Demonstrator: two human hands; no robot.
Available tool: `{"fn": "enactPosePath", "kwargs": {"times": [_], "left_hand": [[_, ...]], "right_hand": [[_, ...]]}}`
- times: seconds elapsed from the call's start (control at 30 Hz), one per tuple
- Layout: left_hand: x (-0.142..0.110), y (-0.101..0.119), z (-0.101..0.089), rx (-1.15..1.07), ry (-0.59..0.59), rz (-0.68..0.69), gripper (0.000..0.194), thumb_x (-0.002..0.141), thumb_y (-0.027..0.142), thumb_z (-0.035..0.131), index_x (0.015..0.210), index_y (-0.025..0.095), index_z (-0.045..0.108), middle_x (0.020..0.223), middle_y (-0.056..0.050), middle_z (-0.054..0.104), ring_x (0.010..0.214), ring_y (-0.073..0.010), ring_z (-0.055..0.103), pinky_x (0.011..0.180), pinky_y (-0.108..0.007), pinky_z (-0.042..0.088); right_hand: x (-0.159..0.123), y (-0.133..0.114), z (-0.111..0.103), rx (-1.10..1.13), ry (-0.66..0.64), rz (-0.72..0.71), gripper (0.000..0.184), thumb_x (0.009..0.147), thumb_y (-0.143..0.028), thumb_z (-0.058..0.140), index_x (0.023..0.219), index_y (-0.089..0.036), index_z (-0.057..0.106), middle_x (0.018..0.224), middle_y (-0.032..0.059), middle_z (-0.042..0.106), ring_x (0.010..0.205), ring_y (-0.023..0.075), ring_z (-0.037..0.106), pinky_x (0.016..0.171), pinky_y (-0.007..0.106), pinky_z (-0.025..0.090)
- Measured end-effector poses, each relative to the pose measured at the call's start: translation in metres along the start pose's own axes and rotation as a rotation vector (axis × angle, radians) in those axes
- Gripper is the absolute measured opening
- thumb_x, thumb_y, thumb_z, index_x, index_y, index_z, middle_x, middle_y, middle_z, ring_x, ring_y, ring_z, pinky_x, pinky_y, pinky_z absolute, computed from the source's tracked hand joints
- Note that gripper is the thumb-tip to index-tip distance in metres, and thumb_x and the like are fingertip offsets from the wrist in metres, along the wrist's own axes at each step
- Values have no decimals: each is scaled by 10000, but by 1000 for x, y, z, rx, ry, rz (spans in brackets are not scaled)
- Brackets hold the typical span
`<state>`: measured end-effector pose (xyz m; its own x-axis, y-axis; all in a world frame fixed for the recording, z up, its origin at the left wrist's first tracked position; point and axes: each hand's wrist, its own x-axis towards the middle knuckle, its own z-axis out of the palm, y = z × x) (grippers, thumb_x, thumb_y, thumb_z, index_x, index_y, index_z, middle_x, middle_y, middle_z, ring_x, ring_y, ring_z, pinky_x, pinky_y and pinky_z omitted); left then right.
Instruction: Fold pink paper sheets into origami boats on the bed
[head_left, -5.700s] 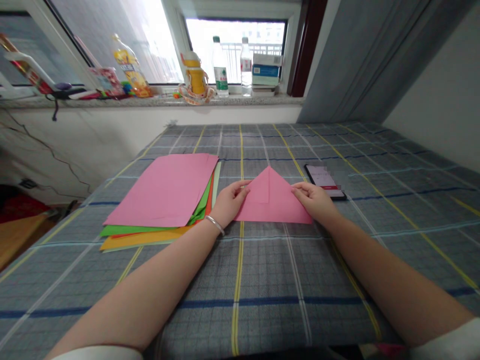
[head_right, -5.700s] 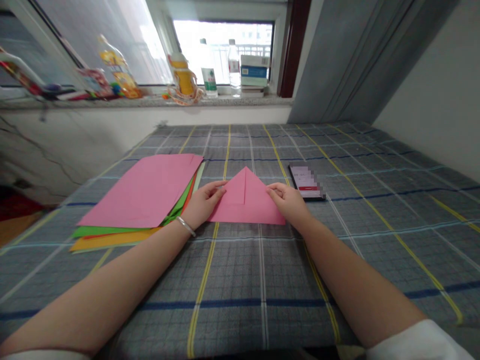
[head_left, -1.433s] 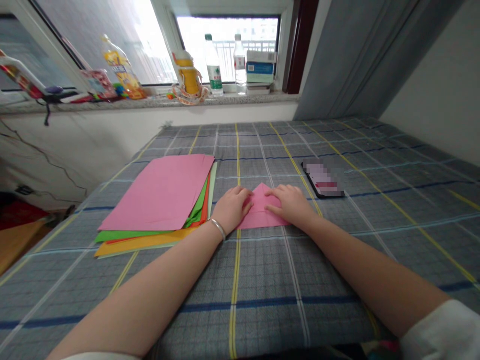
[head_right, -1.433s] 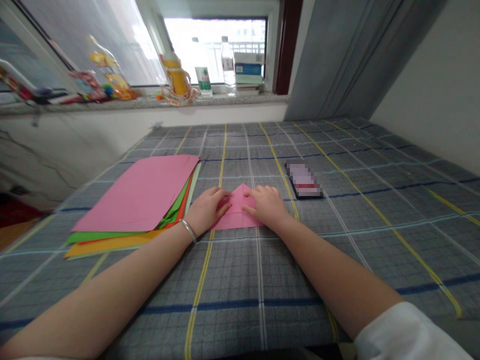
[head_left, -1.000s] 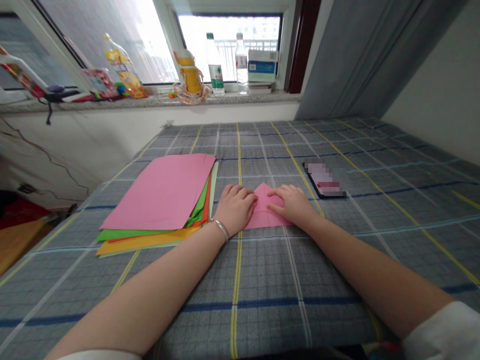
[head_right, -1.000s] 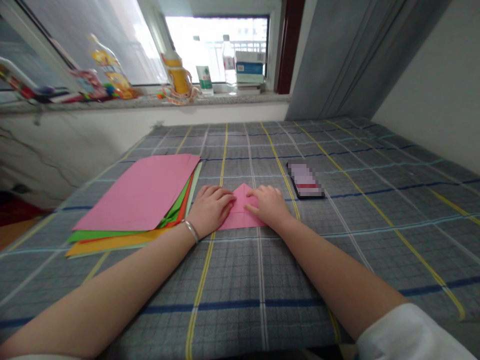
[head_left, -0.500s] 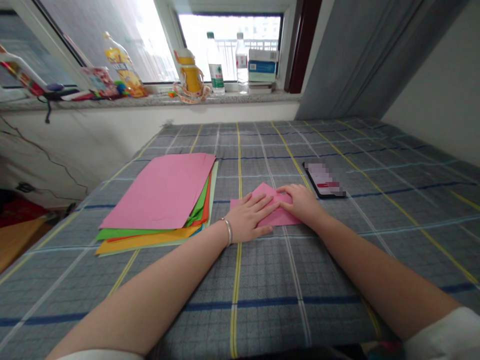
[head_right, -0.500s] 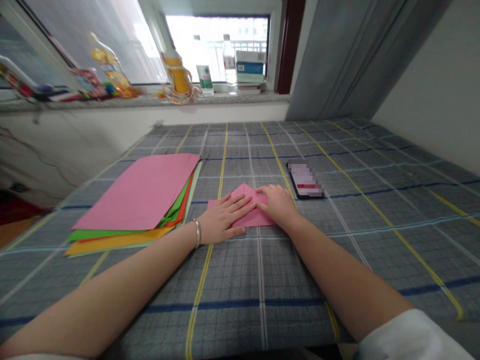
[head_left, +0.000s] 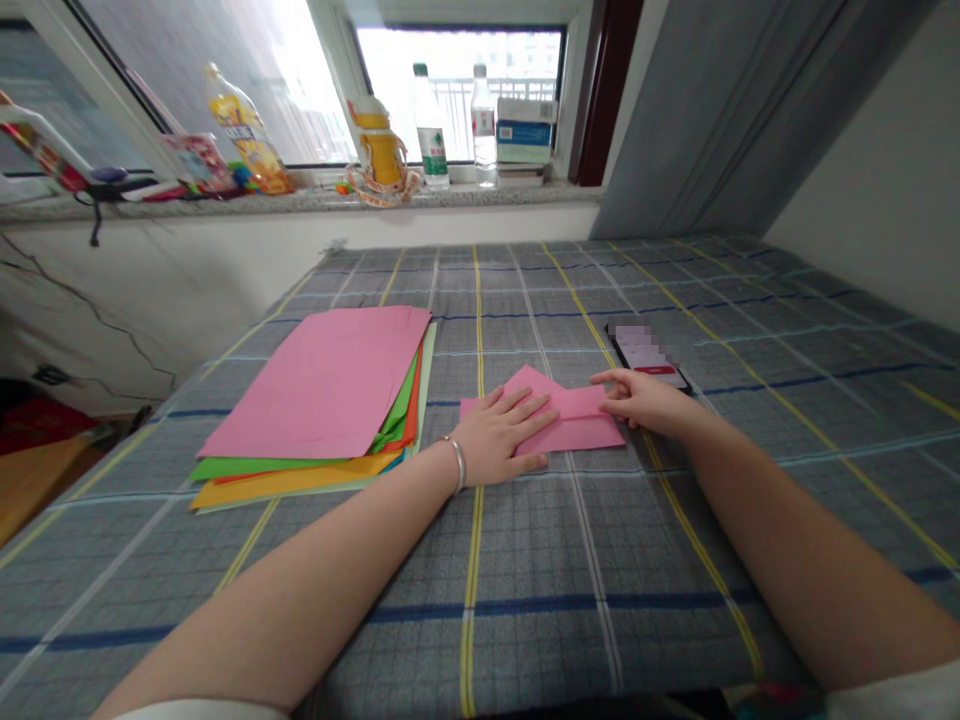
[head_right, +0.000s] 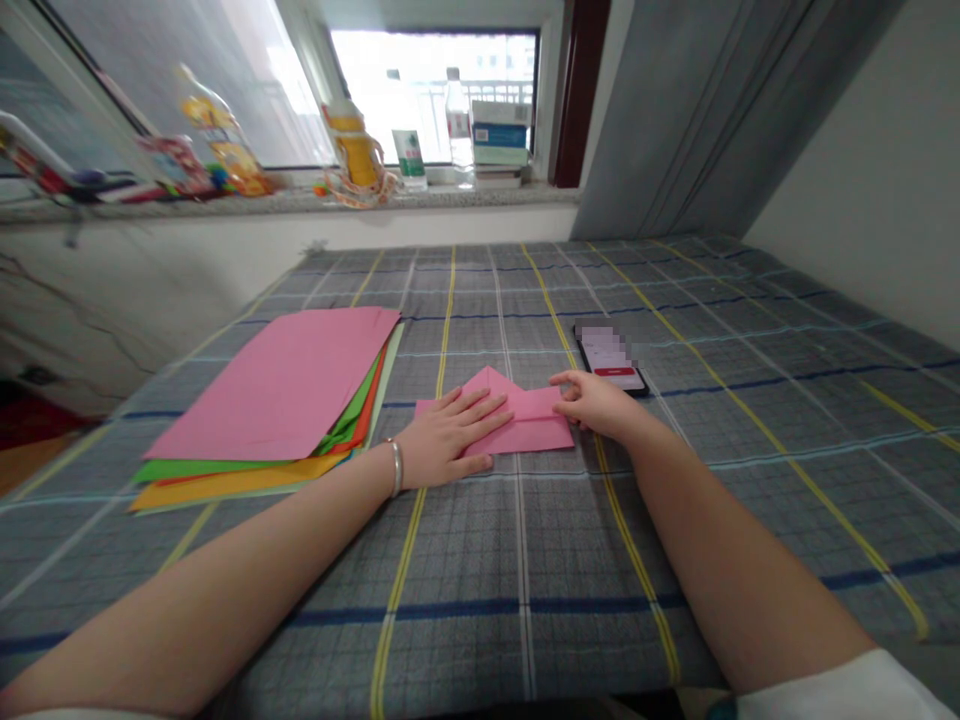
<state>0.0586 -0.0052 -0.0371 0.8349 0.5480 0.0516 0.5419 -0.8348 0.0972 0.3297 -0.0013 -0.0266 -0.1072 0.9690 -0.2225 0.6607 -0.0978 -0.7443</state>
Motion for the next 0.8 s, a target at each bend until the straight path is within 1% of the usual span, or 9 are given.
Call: {"fn": "enactPosePath", "kwargs": {"times": [0.2,0.33,0.43,0.5,0.57,0.6,0.67,0.73,0.8], "left_hand": [[0,1,0,12,2,0,625,920,563,391,1476,303,276,1556,-35,259,1425,-300,230,1131,-537,174],[0,2,-1,17,10,3,576,923,550,397,1454,339,321,1553,-22,271,1424,-294,238,1131,-541,175],[0,2,0,14,14,0,578,922,543,408,1454,334,324,1557,-15,258,1428,-296,224,1138,-548,154],[0,2,-1,12,5,2,583,922,543,407,1457,328,319,1557,-11,255,1431,-301,214,1140,-554,143],[0,2,-1,10,0,9,586,923,543,406,1460,324,315,1555,-14,259,1431,-300,213,1141,-552,140],[0,2,-2,10,0,11,587,924,544,406,1460,324,314,1554,-17,260,1431,-298,214,1143,-548,140],[0,2,-2,7,-5,14,596,923,547,410,1463,319,306,1554,-27,260,1432,-292,216,1145,-541,138],[1,1,-2,0,-9,15,608,921,550,414,1466,305,303,1552,-37,264,1435,-286,212,1149,-535,129],[1,1,-2,-10,-4,18,614,919,550,418,1460,278,318,1550,-48,272,1438,-280,205,1152,-528,121]], "right_hand": [[1,-4,4,71,2,33,330,762,-137,597,1090,-164,584,620,-33,555,478,99,534,407,204,415],[-1,-8,4,3,-1,42,240,759,-124,579,995,-166,594,615,-33,556,469,101,530,410,214,395],[-1,-7,4,-103,22,9,255,760,-138,562,1009,-169,605,651,-16,583,500,115,544,432,227,398],[-2,-6,6,-199,95,-47,315,754,-162,574,1068,-166,608,728,12,621,585,138,584,510,248,446],[-2,-6,11,-323,207,-159,385,751,-202,595,1133,-161,602,901,64,660,782,187,627,694,299,498],[-2,-7,15,-388,257,-228,412,755,-231,601,1161,-161,597,1008,89,656,909,218,619,810,338,489],[-2,-9,25,-509,312,-357,444,780,-305,593,1202,-168,592,1194,114,609,1130,272,533,990,414,399],[-2,-13,35,-558,293,-398,478,822,-358,544,1258,-166,566,1256,118,583,1185,277,496,1026,426,367],[-3,-18,44,-588,301,-384,500,838,-369,512,1295,-168,544,1291,127,563,1201,281,485,1029,435,363]]}}
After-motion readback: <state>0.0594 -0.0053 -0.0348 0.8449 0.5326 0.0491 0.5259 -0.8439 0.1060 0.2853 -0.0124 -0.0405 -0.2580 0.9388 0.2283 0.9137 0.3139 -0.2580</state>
